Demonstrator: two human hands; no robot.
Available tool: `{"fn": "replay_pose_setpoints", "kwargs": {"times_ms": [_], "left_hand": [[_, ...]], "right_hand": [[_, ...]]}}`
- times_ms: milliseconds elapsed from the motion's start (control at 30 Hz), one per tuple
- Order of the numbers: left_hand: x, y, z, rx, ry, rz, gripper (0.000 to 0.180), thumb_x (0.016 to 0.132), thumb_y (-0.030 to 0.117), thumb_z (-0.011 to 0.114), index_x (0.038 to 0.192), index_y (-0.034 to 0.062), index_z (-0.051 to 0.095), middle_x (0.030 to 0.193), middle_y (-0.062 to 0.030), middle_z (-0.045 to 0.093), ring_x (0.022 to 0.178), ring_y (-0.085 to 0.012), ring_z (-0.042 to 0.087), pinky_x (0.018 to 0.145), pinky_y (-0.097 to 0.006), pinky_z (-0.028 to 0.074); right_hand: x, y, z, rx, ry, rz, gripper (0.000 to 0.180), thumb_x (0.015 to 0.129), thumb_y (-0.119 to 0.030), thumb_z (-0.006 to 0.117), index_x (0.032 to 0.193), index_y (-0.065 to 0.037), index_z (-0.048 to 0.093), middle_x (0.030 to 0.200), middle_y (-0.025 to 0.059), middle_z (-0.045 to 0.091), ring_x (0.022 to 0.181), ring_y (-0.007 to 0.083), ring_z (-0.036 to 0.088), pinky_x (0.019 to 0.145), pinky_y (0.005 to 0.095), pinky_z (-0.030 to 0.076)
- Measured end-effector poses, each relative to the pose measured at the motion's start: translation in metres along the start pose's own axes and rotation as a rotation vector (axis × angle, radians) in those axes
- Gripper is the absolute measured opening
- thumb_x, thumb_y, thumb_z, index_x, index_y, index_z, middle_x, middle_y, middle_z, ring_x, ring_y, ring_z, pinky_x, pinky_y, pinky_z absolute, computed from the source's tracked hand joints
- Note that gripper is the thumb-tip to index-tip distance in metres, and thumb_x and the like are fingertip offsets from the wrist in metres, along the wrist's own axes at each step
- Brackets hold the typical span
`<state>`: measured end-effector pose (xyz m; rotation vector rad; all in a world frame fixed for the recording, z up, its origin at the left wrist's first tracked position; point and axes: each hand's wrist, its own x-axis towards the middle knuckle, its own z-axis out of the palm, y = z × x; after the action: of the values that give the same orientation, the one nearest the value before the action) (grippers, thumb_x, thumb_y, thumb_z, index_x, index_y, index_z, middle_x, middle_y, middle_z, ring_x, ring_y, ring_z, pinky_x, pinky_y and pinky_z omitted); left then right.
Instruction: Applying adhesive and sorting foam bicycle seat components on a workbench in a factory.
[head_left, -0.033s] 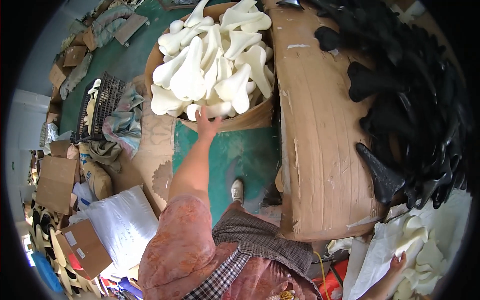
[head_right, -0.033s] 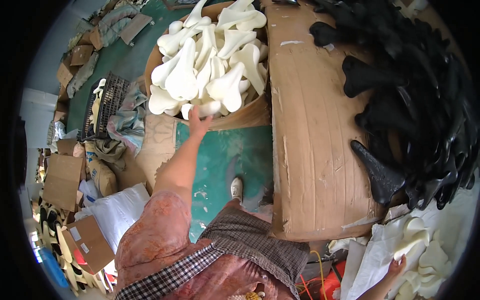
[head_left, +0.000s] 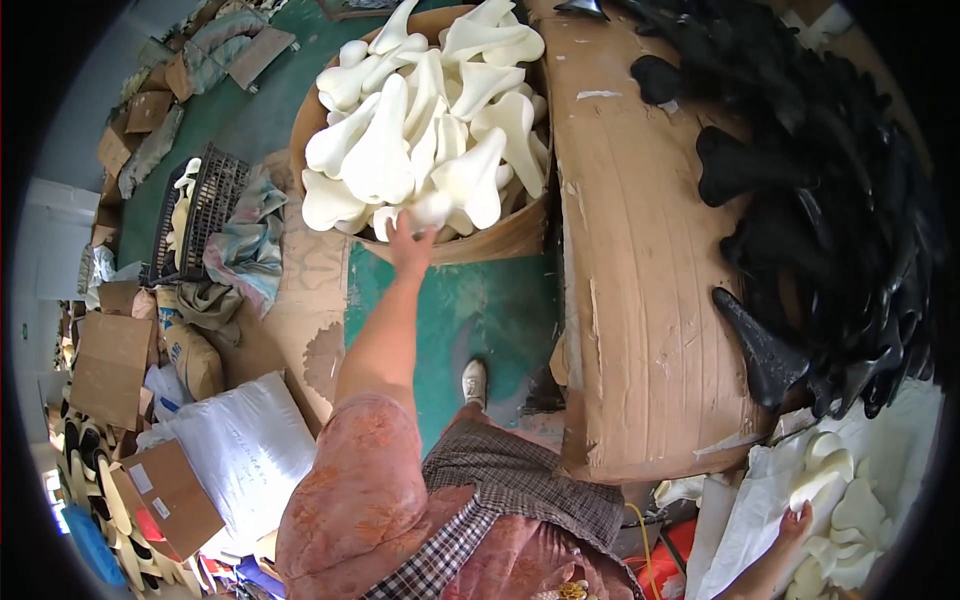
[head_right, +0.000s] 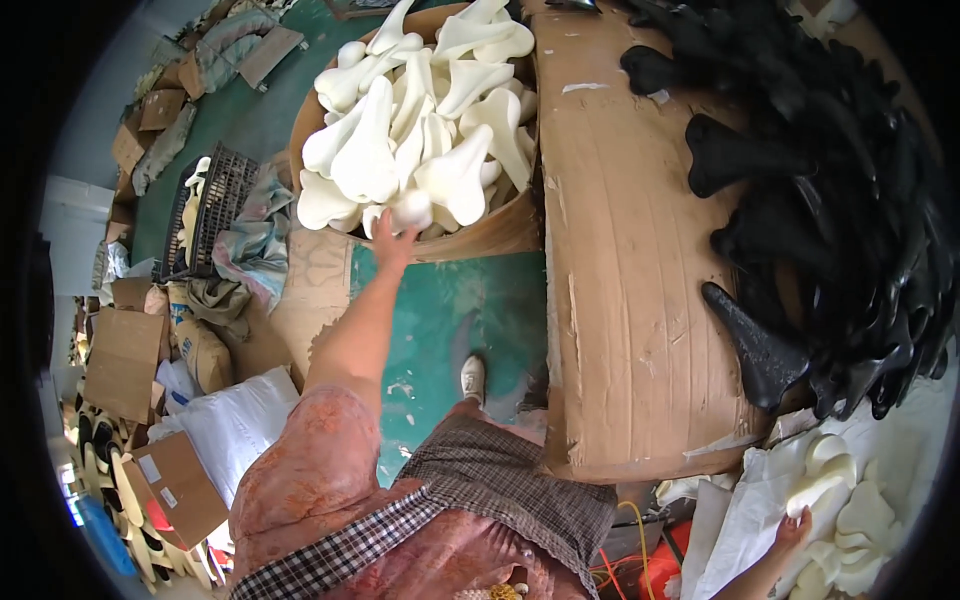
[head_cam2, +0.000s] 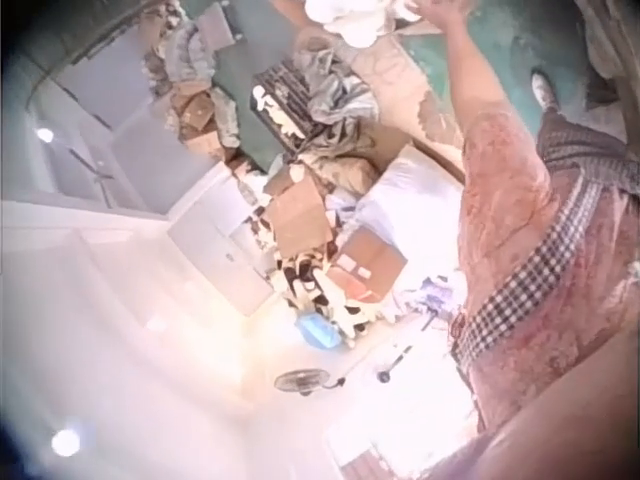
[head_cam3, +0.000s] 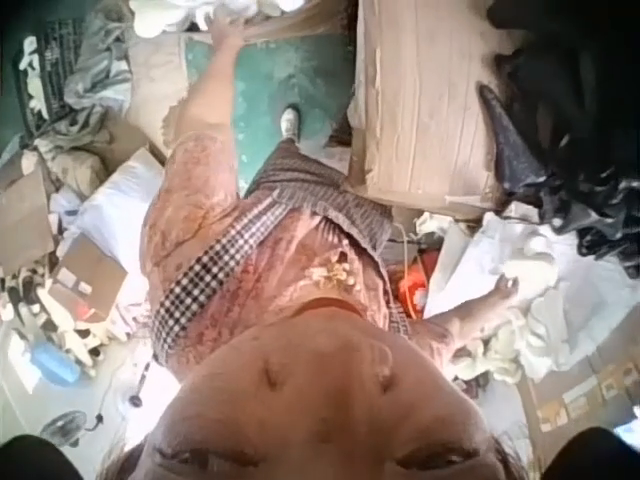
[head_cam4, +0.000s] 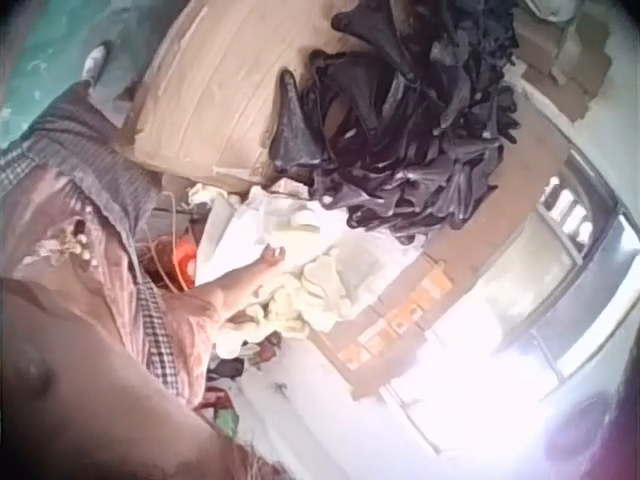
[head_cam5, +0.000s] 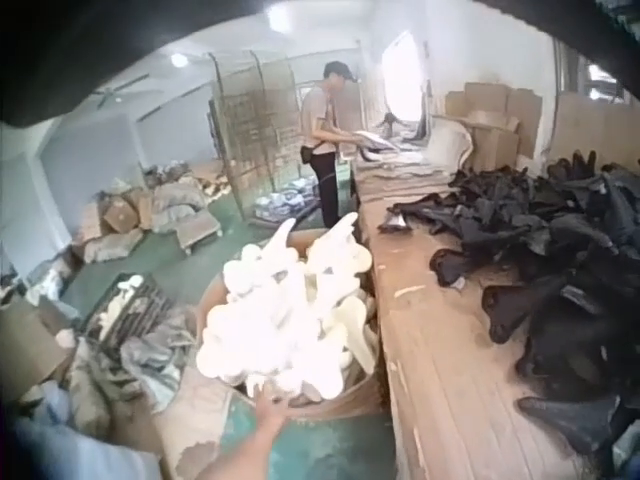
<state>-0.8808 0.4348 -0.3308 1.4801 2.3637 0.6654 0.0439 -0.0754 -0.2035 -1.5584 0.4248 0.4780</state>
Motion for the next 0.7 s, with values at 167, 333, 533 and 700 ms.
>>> {"fn": "replay_pose_setpoints", "kwargs": {"times_ms": [167, 333, 533, 700], "left_hand": [[0.018, -0.006, -0.001, -0.154, -0.098, 0.06, 0.086, 0.07, 0.017, 0.075, 0.141, 0.0108, 0.028, 0.135, -0.0218, 0.035, 0.123, -0.037, 0.041, 0.102, -0.042, 0.038], [-0.006, 0.001, -0.005, -0.289, -0.023, -0.112, 0.093, 0.068, 0.014, 0.076, 0.144, 0.013, 0.021, 0.141, -0.0214, 0.028, 0.126, -0.0377, 0.038, 0.105, -0.043, 0.037], [-0.019, -0.026, -0.022, -0.392, 0.061, -0.157, 0.092, 0.07, 0.011, 0.075, 0.142, 0.0, 0.019, 0.142, -0.0233, 0.027, 0.131, -0.0378, 0.03, 0.11, -0.042, 0.028], [-0.041, -0.111, -0.033, -0.257, -0.038, -0.14, 0.089, 0.071, 0.022, 0.076, 0.143, 0.0013, 0.028, 0.148, -0.0199, 0.027, 0.136, -0.0328, 0.026, 0.111, -0.042, 0.025]], "right_hand": [[-0.02, 0.01, 0.053, -0.011, 0.012, -0.054, 0.032, 0.075, -0.012, 0.068, 0.106, -0.008, 0.06, 0.101, 0.0062, 0.063, 0.075, 0.0171, 0.059, 0.062, 0.0229, 0.05], [-0.016, 0.003, 0.009, 0.171, 0.014, 0.017, 0.032, 0.075, -0.009, 0.064, 0.106, -0.007, 0.058, 0.102, 0.0077, 0.063, 0.082, 0.0179, 0.063, 0.069, 0.0273, 0.055], [-0.184, 0.041, 0.018, 0.039, -0.416, -0.471, 0.037, 0.088, -0.011, 0.051, 0.124, -0.001, 0.05, 0.123, 0.0162, 0.055, 0.107, 0.023, 0.057, 0.087, 0.0372, 0.052], [-0.357, 0.124, 0.281, 0.287, -1.024, 0.01, 0.045, 0.094, -0.024, 0.047, 0.132, -0.001, 0.043, 0.127, 0.0144, 0.053, 0.109, 0.0256, 0.056, 0.09, 0.0363, 0.049]]}}
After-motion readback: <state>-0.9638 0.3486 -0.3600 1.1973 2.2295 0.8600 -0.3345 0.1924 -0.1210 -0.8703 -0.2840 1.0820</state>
